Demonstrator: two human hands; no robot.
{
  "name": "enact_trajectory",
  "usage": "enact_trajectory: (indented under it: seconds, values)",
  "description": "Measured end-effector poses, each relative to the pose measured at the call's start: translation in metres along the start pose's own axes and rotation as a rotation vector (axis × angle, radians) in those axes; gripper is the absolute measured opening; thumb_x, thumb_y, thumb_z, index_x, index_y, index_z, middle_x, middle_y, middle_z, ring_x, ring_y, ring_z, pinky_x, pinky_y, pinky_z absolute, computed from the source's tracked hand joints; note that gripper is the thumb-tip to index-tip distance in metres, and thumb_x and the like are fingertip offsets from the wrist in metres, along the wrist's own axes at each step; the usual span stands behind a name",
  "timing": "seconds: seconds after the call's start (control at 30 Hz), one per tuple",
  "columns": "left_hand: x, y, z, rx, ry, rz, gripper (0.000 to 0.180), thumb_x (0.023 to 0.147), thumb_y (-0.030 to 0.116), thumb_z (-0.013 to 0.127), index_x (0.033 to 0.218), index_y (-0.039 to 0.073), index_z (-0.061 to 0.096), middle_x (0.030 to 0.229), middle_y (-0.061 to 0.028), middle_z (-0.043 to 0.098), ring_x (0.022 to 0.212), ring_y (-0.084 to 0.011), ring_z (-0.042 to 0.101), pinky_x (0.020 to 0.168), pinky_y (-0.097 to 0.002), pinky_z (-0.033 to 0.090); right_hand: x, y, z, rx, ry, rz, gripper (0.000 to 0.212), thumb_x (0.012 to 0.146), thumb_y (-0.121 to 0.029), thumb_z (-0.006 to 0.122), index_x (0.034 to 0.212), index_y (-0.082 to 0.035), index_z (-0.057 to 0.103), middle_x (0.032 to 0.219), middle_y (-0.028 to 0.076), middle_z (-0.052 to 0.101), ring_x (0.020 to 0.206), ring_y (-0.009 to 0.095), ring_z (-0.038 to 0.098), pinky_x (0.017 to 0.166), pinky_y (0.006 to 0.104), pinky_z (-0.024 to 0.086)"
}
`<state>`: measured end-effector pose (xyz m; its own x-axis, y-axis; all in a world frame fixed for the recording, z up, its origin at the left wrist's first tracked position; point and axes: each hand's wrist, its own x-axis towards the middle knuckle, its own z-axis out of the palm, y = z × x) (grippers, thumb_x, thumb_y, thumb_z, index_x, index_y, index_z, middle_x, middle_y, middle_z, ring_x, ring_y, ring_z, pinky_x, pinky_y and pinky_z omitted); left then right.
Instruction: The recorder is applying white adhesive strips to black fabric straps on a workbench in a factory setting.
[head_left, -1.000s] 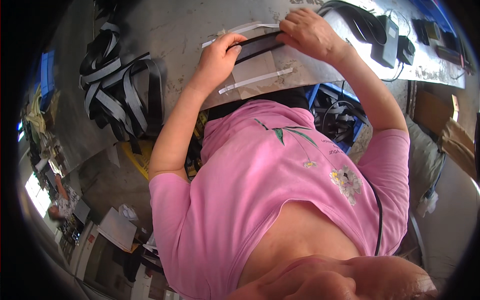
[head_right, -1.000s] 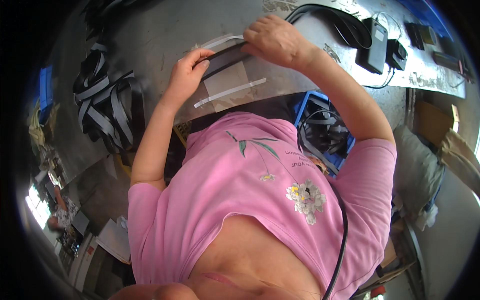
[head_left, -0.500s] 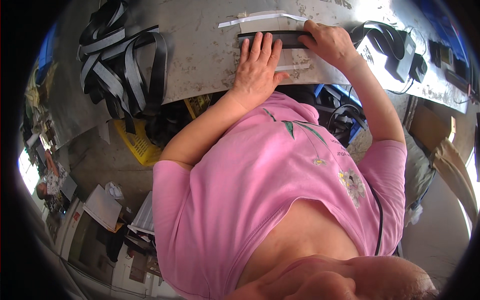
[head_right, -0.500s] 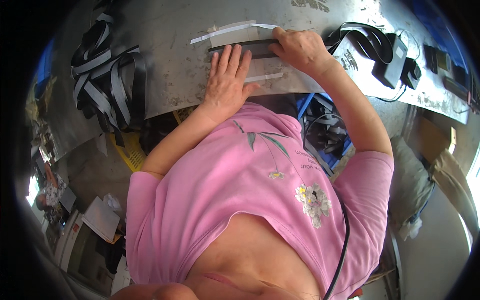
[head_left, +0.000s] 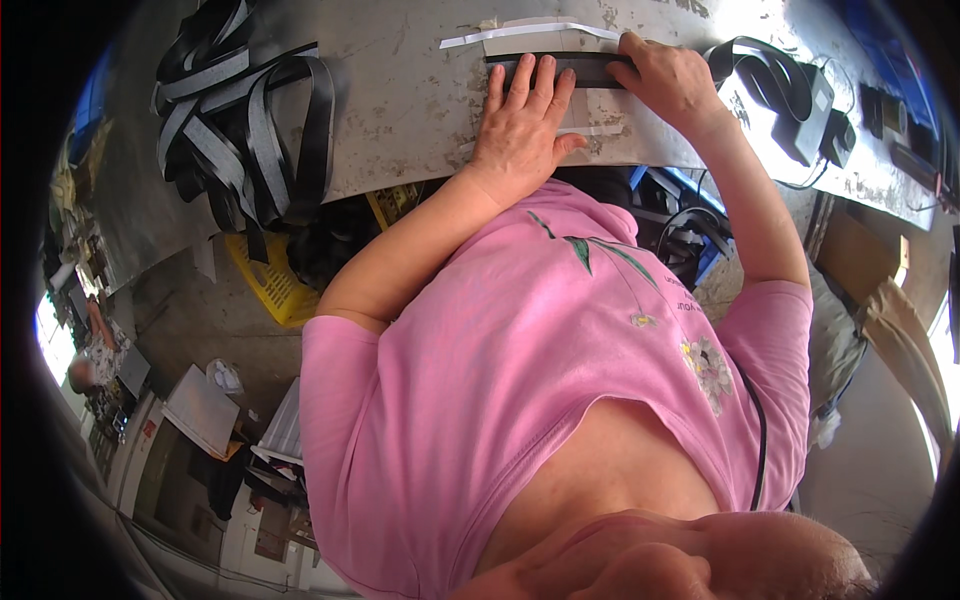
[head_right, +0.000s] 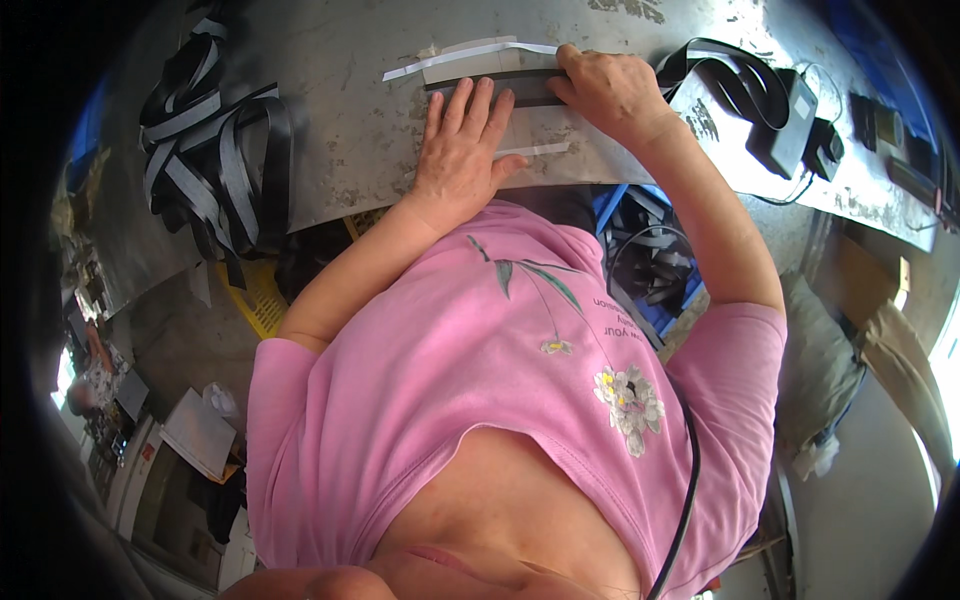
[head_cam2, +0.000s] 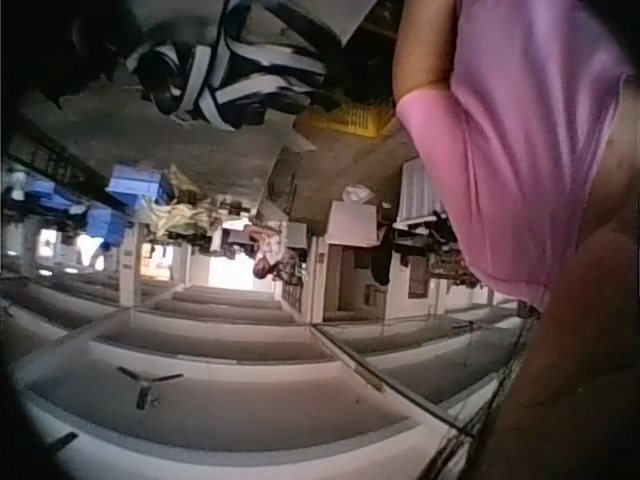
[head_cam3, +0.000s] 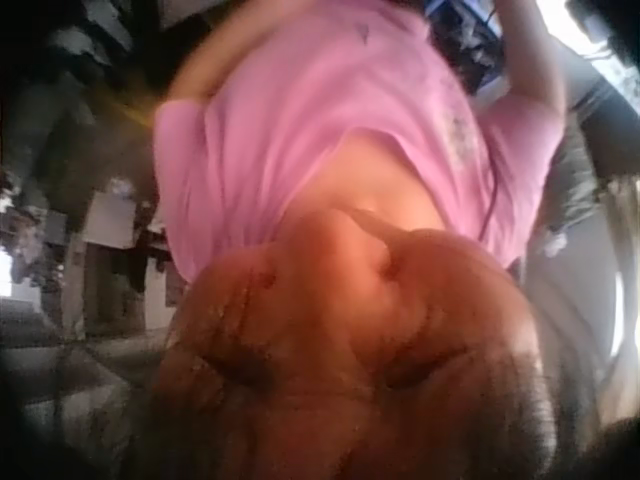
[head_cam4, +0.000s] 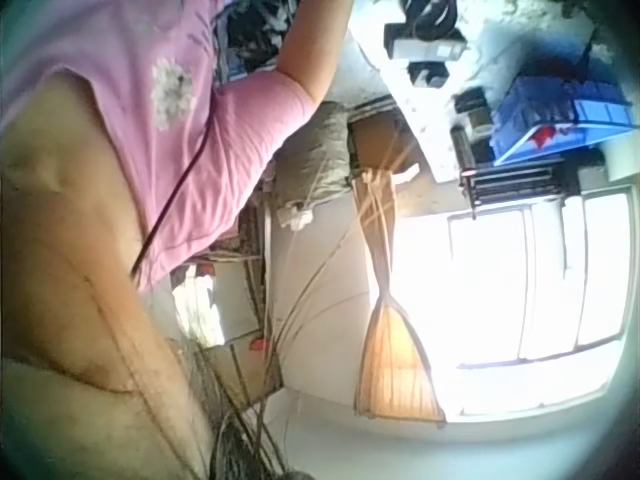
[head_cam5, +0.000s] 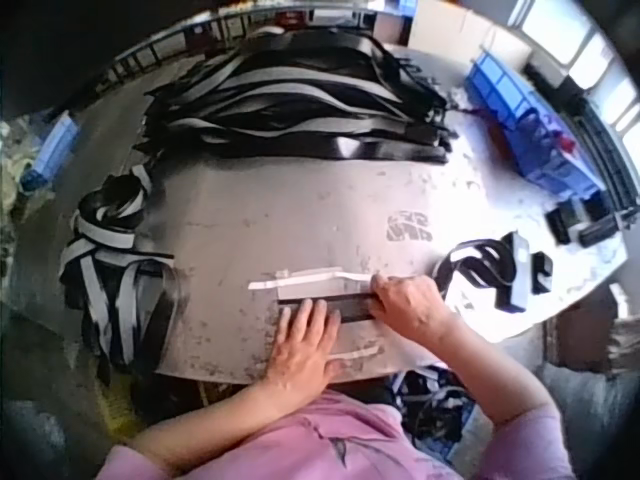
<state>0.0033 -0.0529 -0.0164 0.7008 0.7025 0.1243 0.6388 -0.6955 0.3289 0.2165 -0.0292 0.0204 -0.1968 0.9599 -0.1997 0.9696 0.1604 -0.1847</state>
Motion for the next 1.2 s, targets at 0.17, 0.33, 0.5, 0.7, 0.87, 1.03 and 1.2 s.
enact_trajectory:
  seconds: [0.17, 0.33, 0.5, 0.7, 0.87, 1.03, 1.2]
  values:
    - [0.001, 0.001, 0.0, 0.02, 0.002, -0.004, 0.062, 0.084, 0.045, 0.054, 0.13, 0.004, 0.042, 0.136, -0.0176, 0.034, 0.129, -0.0347, 0.027, 0.104, -0.053, 0.022, 0.001, -0.025, -0.003, -0.137, 0.518, -0.3, 0.015, 0.076, -0.016, 0.057, 0.089, -0.008, 0.056, 0.087, 0.006, 0.054, 0.085, 0.025, 0.054, 0.074, 0.0365, 0.043]
    - [0.003, 0.001, 0.0, 0.059, -0.021, 0.004, 0.063, 0.084, 0.046, 0.052, 0.131, 0.005, 0.041, 0.136, -0.0174, 0.035, 0.129, -0.0353, 0.027, 0.104, -0.0531, 0.02, 0.0, -0.043, 0.014, 0.428, 0.197, -0.007, 0.017, 0.082, -0.018, 0.055, 0.092, -0.005, 0.058, 0.078, 0.014, 0.061, 0.077, 0.03, 0.061, 0.069, 0.0381, 0.049]
    - [0.002, 0.001, 0.0, 0.022, -0.013, -0.005, 0.065, 0.083, 0.045, 0.054, 0.132, 0.006, 0.04, 0.137, -0.0172, 0.035, 0.129, -0.0344, 0.027, 0.105, -0.0526, 0.02, 0.02, -0.03, 0.012, 0.683, -0.003, 0.353, 0.026, 0.08, -0.027, 0.055, 0.09, -0.003, 0.061, 0.065, 0.01, 0.065, 0.059, 0.023, 0.065, 0.062, 0.033, 0.051]
    - [0.001, -0.001, 0.0, 0.011, 0.005, -0.006, 0.064, 0.083, 0.044, 0.054, 0.131, 0.005, 0.041, 0.136, -0.0167, 0.036, 0.129, -0.0331, 0.028, 0.106, -0.0513, 0.02, 0.028, -0.031, 0.014, 0.587, -0.055, 0.369, 0.027, 0.079, -0.029, 0.055, 0.087, -0.004, 0.062, 0.062, 0.006, 0.065, 0.055, 0.018, 0.064, 0.061, 0.0302, 0.052]
    - [0.007, -0.013, -0.01, -0.01, 0.085, -0.082, 0.06, 0.083, 0.038, 0.057, 0.129, 0.003, 0.041, 0.133, -0.0152, 0.039, 0.125, -0.0305, 0.033, 0.104, -0.0476, 0.024, 0.028, -0.03, 0.014, 0.576, -0.044, 0.352, 0.027, 0.078, -0.029, 0.055, 0.087, -0.004, 0.062, 0.061, 0.006, 0.065, 0.054, 0.018, 0.064, 0.061, 0.03, 0.052]
    - [0.021, -0.034, -0.028, 0.031, 0.038, -0.168, 0.042, 0.074, 0.032, 0.068, 0.104, 0.005, 0.056, 0.109, -0.0094, 0.051, 0.108, -0.0262, 0.046, 0.092, -0.0453, 0.033, 0.027, -0.029, 0.016, 0.556, -0.01, 0.334, 0.026, 0.078, -0.028, 0.055, 0.086, -0.005, 0.062, 0.06, 0.006, 0.064, 0.054, 0.018, 0.064, 0.062, 0.0302, 0.052]
    - [0.037, -0.046, -0.023, -0.097, 0.058, -0.176, 0.036, 0.07, 0.022, 0.074, 0.096, 0.004, 0.057, 0.093, -0.0067, 0.056, 0.088, -0.0236, 0.054, 0.075, -0.0353, 0.043, 0.029, -0.032, 0.014, 0.537, -0.032, 0.33, 0.025, 0.078, -0.028, 0.054, 0.085, -0.005, 0.062, 0.059, 0.005, 0.064, 0.055, 0.019, 0.064, 0.063, 0.0316, 0.051]
